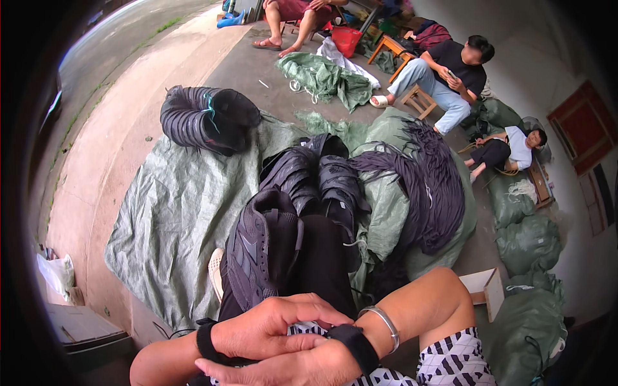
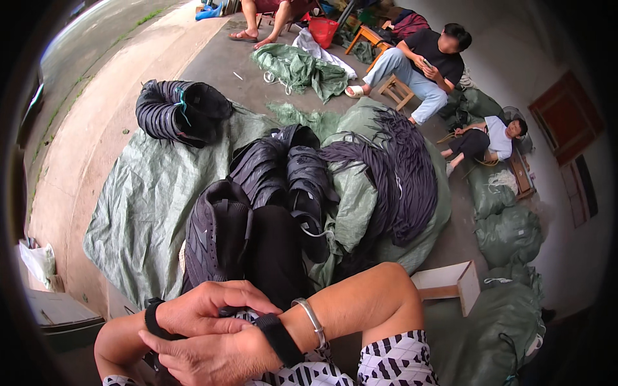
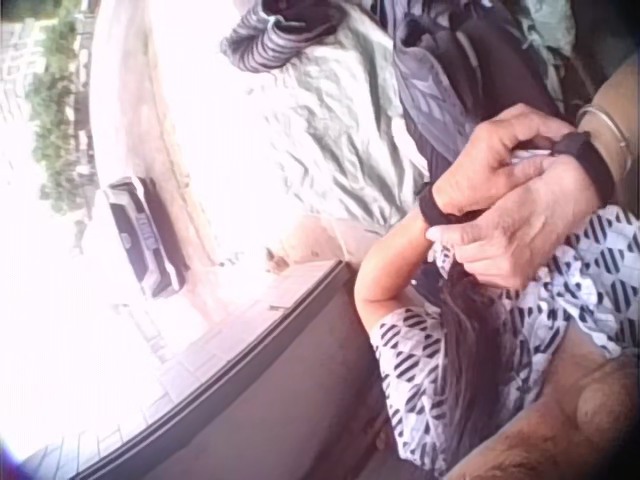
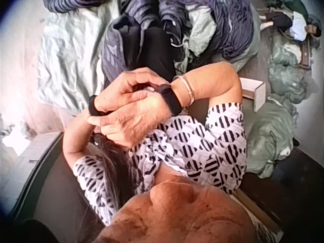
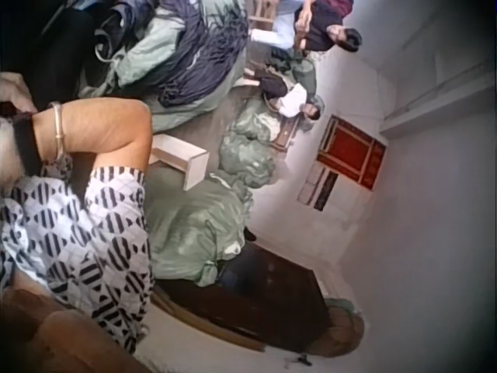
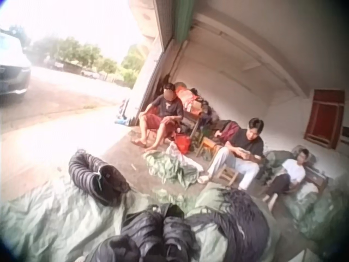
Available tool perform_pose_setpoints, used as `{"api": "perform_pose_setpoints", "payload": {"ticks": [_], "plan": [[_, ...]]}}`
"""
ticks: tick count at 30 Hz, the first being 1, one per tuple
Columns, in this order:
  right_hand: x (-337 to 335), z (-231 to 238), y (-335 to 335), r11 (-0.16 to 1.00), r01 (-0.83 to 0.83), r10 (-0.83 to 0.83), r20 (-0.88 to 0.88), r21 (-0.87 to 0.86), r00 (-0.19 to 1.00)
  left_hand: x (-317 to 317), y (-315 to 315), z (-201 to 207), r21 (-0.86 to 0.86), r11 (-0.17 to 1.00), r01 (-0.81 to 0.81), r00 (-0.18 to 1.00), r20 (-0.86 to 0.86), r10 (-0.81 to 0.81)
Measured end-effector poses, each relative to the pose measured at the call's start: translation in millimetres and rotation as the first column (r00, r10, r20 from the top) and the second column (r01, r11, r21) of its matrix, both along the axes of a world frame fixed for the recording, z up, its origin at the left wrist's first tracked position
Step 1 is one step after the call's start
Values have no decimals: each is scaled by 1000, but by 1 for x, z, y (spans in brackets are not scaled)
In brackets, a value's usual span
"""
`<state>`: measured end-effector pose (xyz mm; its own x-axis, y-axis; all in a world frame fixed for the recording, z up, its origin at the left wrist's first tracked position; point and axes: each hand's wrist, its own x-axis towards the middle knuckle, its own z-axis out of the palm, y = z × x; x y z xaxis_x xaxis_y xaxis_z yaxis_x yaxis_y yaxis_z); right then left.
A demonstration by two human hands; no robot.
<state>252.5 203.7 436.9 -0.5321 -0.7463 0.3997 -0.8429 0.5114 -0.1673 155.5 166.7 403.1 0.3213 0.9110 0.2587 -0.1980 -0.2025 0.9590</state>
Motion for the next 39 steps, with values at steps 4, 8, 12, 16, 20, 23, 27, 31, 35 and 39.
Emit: {"api": "perform_pose_setpoints", "payload": {"ticks": [4, 8, 12, 16, 20, 23, 27, 31, 35, 39], "plan": [[-18, -10, 7, 978, 88, -65, 122, -189, 990, 3, -7, -21, -358, 918, 169, 948, 313, -53], [-55, -13, 36, 836, 346, -211, 332, -425, 919, 3, -6, -43, -564, 826, -9, 928, 303, 217], [-85, -17, 76, 207, 807, 14, 826, -554, 563, 4, 3, -50, -567, 798, -203, 815, 354, 458], [-91, -31, 96, -13, 900, 251, 870, -435, 424, 6, 6, -41, -553, 824, -127, 741, 500, 449], [-89, -44, 100, -96, 925, 299, 876, -369, 380, 9, 10, -34, -594, 797, -112, 757, 468, 455], [-91, -50, 102, -31, 910, 195, 890, -414, 412, 9, 12, -35, -609, 787, -99, 741, 482, 467], [-95, -53, 100, 132, 884, -39, 889, -448, 457, 8, 12, -37, -626, 780, 7, 731, 535, 423], [-94, -56, 96, 179, 856, -49, 865, -484, 499, 9, 11, -35, -631, 775, 39, 738, 541, 404], [-94, -55, 95, 160, 851, -74, 853, -501, 516, 14, 13, -34, -638, 770, 24, 746, 524, 411], [-93, -58, 91, 199, 836, -225, 806, -512, 547, 17, 15, -42, -651, 758, 28, 743, 521, 420]]}}
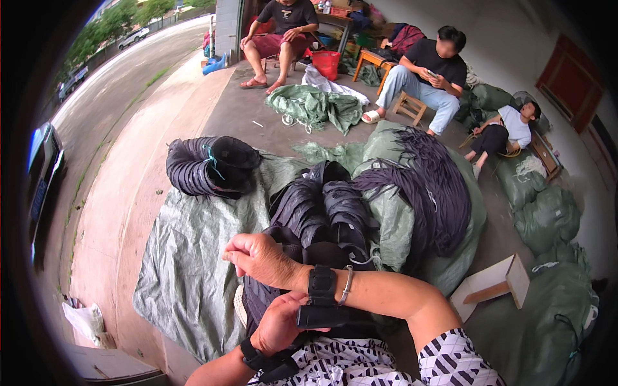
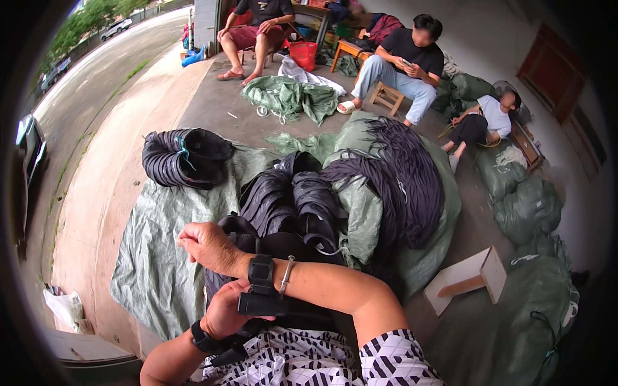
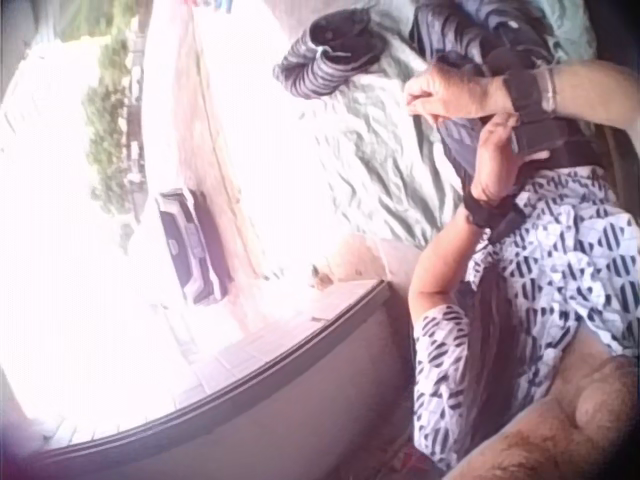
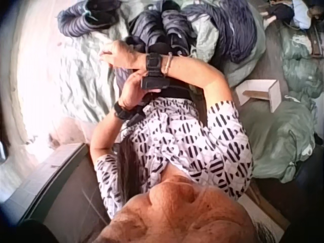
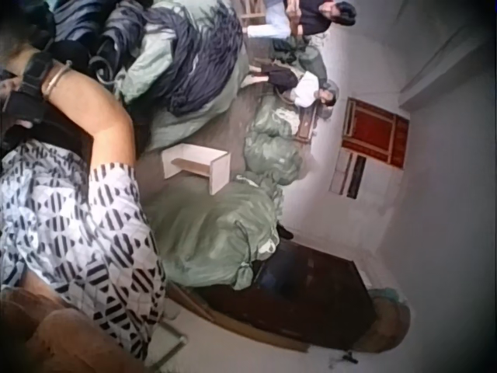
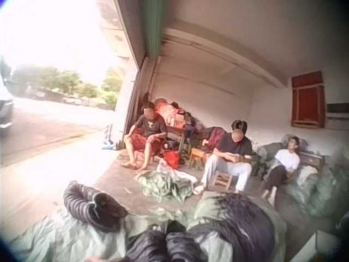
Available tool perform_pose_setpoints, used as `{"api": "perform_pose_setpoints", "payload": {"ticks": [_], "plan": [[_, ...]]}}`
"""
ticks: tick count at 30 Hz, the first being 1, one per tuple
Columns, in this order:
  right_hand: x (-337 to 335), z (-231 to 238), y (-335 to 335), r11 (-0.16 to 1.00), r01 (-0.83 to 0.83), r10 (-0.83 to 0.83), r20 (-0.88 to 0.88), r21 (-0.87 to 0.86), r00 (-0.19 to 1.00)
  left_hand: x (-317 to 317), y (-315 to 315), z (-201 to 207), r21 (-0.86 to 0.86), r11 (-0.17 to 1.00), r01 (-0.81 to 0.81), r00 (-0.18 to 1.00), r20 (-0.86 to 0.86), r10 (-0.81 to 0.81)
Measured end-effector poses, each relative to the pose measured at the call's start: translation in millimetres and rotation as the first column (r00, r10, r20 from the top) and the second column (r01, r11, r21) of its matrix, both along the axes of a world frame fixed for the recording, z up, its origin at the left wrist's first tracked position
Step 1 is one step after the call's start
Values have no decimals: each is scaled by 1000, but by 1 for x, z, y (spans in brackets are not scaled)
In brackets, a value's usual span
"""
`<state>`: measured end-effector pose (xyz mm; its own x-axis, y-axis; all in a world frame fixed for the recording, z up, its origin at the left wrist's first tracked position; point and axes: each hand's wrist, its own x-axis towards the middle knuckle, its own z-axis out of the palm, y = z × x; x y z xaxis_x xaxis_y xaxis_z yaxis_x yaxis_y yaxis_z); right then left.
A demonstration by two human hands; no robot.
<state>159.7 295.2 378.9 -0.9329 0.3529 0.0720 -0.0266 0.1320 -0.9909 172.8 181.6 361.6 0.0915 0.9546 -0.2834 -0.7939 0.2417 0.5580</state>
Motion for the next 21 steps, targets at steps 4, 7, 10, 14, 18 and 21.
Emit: {"api": "perform_pose_setpoints", "payload": {"ticks": [4, 7, 10, 14, 18, 21], "plan": [[4, -4, -5, 984, 2, 12, -82, 180, 997, 5, 1, -13, 83, 997, -2, 1000, 13, 1], [9, 2, -8, 932, 36, 36, -191, 361, 981, 12, 1, -19, 55, 988, -143, 975, -163, 150], [27, 19, -6, 902, -28, 97, -139, 431, 986, 12, 1, -15, 162, 985, -58, 798, -585, 143], [78, 36, 18, 932, 114, 29, -385, 343, 922, 14, -2, 4, 60, 995, -85, 981, -170, 94], [163, -1, 79, 905, 377, -315, -284, 199, 906, 13, -15, 24, 102, 930, -353, 732, -588, 343], [242, -66, 140, 846, 520, -532, 121, 122, 838, -9, -19, 21, 52, 966, -251, 670, -711, 213]]}}
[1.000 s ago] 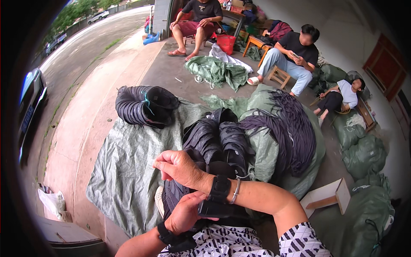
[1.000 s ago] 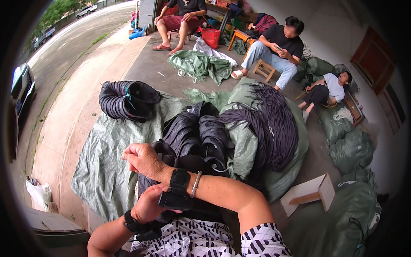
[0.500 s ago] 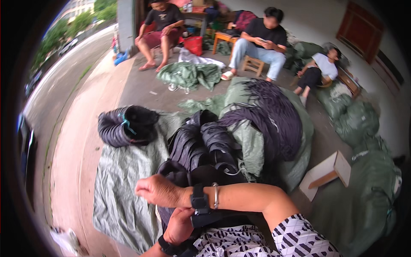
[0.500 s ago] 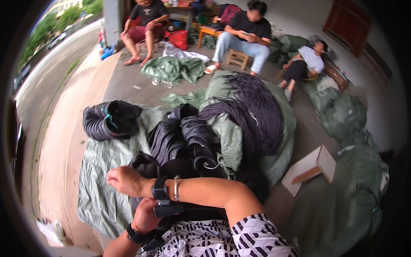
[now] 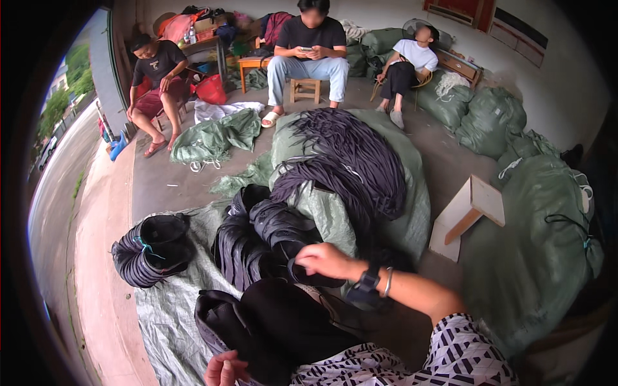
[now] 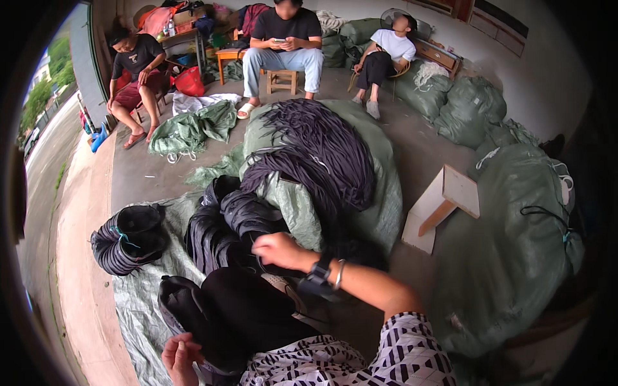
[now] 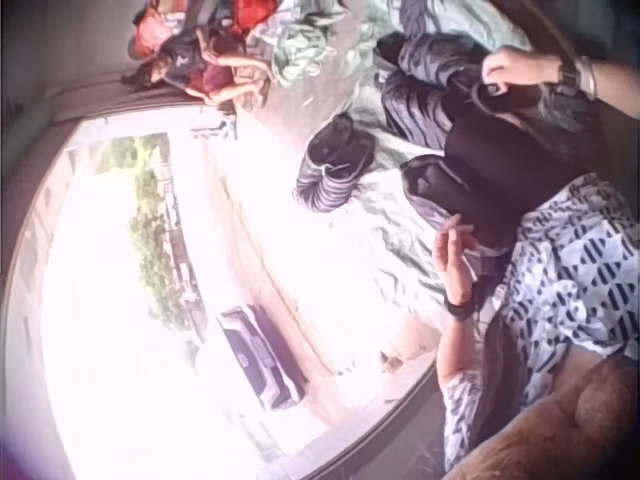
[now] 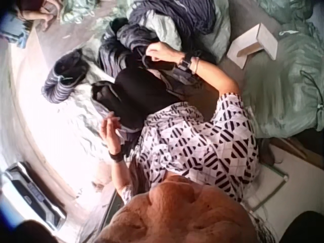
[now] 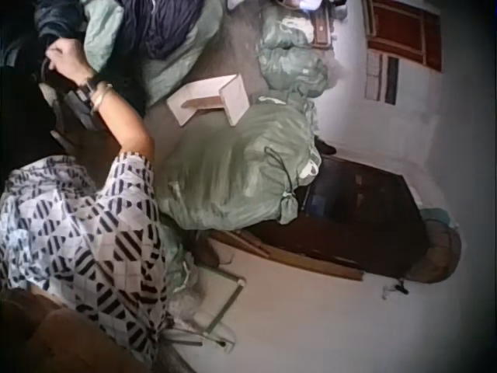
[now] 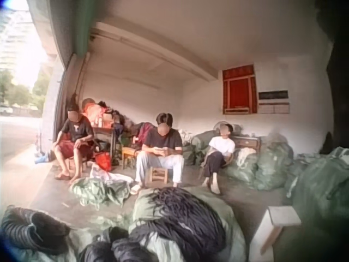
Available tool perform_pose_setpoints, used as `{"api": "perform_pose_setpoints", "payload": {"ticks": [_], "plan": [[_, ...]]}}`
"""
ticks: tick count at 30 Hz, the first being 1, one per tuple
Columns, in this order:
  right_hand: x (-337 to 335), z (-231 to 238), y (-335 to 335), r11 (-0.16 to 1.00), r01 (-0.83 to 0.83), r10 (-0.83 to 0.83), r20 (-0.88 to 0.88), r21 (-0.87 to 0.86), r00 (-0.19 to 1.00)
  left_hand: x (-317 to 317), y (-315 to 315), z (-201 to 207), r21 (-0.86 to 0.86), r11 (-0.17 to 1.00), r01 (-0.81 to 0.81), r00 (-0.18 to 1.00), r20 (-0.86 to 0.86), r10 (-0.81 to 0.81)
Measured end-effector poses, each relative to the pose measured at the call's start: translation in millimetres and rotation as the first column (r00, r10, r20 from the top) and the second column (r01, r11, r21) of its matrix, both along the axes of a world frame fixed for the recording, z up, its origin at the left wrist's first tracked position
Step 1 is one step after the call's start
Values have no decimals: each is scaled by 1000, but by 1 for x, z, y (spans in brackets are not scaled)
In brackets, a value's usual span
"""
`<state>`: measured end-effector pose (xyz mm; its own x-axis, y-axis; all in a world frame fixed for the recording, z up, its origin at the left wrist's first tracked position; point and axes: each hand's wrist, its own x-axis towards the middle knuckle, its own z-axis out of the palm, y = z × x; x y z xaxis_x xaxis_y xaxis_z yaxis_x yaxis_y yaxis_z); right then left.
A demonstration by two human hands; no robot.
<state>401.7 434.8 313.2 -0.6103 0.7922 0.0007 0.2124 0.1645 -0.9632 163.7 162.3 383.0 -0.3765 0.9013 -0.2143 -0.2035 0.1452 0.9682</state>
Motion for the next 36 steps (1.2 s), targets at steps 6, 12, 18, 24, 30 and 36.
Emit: {"api": "perform_pose_setpoints", "payload": {"ticks": [6, 12, 18, 24, 30, 36], "plan": [[177, -126, 70, 984, 162, -155, 814, 76, 560, -8, -5, -33, -90, 993, -78, 997, -13, 78], [184, -148, 131, 582, 794, -762, 224, -177, 608, -12, 5, -32, -163, 984, -78, 995, 44, 86], [113, -146, 181, 572, 704, -813, 178, 421, 554, -20, 10, -37, -183, 981, -59, 992, 95, 77], [97, -143, 177, 582, 727, -812, 316, 365, 491, -22, 6, -40, -162, 986, -49, 996, 62, 60], [93, -134, 204, 460, 749, -876, 106, 477, 471, -22, 7, -39, -197, 980, -34, 996, 79, 50], [112, -129, 207, 320, 907, -943, 1, 274, 332, -20, 6, -39, -193, 979, -65, 995, 59, 77]]}}
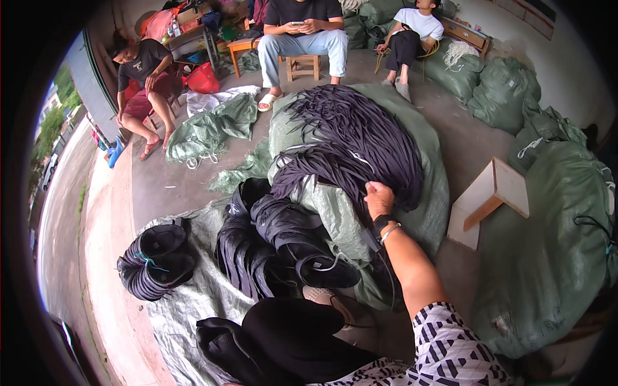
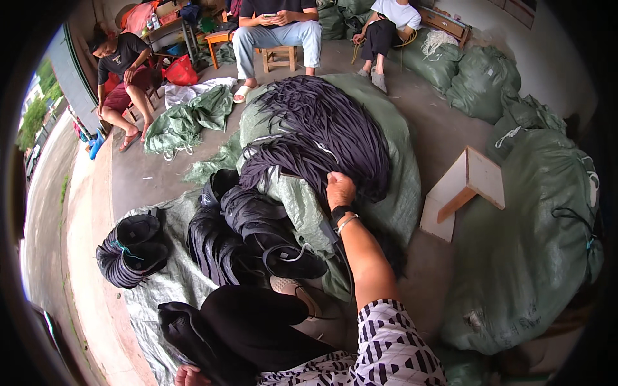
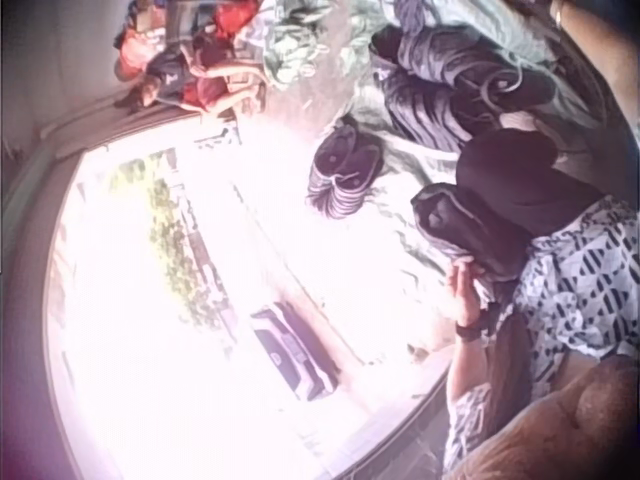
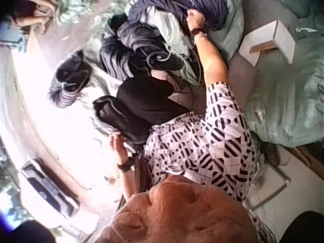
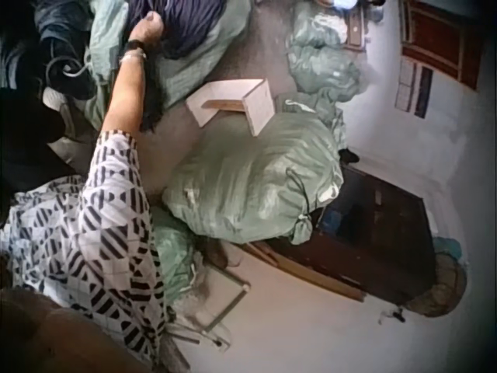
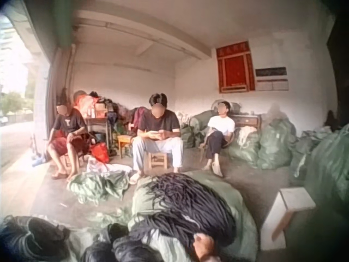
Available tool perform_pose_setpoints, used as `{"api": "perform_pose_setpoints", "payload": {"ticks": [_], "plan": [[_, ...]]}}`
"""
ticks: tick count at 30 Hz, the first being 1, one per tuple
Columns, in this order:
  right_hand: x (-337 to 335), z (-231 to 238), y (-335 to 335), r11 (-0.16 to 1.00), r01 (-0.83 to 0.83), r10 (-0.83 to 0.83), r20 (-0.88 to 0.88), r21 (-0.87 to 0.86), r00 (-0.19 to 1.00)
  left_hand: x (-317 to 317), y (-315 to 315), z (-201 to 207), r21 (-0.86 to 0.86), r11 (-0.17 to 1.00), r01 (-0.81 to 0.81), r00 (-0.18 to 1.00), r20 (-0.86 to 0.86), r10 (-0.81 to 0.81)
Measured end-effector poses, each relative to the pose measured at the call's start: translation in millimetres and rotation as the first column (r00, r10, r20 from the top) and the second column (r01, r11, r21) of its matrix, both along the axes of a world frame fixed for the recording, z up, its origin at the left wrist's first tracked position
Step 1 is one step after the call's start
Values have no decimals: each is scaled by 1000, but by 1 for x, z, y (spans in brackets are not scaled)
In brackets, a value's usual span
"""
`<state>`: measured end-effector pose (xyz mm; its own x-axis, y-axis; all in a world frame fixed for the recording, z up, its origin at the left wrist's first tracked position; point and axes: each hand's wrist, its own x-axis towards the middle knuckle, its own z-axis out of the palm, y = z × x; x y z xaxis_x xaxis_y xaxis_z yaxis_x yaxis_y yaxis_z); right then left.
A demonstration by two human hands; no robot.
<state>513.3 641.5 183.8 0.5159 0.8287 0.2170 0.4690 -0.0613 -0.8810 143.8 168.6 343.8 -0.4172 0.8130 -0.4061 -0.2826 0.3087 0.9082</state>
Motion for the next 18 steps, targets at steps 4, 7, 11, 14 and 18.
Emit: {"api": "perform_pose_setpoints", "payload": {"ticks": [4, 7, 11, 14, 18], "plan": [[33, 32, -10, 949, 310, -307, 62, -49, 950, 2, -3, 2, -24, 1000, -7, 1000, -24, 7], [28, 52, -17, 966, 242, -239, -43, 92, 970, 4, -3, 3, -25, 1000, 5, 998, -66, -7], [-37, 31, -27, 751, -657, 637, -189, -67, 747, 5, 1, 2, -49, 999, 15, 995, -98, -19], [-67, 4, 1, 642, -747, 662, -367, -172, 654, 3, 6, 5, -69, 998, 4, 993, -118, -12], [-64, -16, 67, 855, -477, 510, 164, -203, 844, 3, 11, 10, -111, 993, -33, 994, -109, 21]]}}
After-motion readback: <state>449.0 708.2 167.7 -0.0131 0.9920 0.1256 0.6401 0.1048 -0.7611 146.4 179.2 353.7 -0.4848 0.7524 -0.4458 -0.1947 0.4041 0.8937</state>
